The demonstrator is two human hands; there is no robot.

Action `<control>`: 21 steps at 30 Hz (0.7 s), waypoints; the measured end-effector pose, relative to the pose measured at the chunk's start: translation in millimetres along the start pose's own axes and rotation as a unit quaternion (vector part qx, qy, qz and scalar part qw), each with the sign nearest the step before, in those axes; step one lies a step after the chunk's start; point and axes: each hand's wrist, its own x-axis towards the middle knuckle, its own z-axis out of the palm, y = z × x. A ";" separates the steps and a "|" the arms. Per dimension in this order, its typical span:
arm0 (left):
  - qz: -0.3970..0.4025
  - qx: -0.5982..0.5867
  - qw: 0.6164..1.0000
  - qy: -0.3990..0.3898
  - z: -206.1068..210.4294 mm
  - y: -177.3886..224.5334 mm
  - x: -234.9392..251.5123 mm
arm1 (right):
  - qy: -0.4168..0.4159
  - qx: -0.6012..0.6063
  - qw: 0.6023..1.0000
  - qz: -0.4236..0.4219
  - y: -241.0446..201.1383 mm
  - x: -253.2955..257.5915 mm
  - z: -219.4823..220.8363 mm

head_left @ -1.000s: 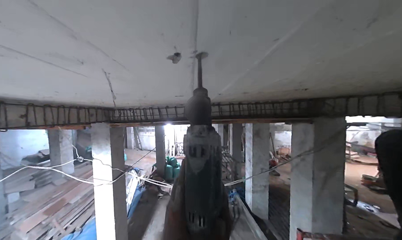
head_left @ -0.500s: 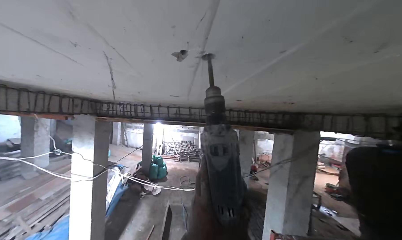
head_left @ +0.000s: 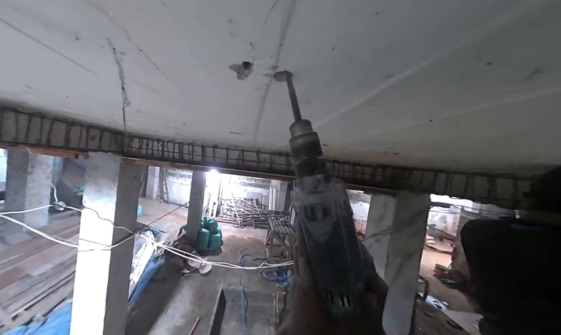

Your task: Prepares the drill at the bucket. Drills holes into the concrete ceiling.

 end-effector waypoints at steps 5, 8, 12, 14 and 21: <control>-0.002 -0.024 1.000 0.010 16.1 2.7 -1.0 | -0.015 -0.060 0.998 -0.020 -0.1 10.4 -18.1; -0.004 -0.028 0.999 0.015 21.4 3.5 -1.7 | -0.019 -0.064 0.998 -0.015 -2.6 17.0 -21.6; 0.000 0.010 1.000 0.024 19.9 7.5 -1.3 | -0.043 -0.031 0.999 -0.014 6.2 11.3 -21.0; -0.007 0.041 0.999 0.029 11.6 11.4 -0.7 | -0.035 0.003 0.999 0.012 3.2 5.0 -9.8; -0.021 0.168 0.986 0.001 -50.4 6.5 0.8 | -0.008 0.103 0.994 0.018 12.7 -21.2 60.4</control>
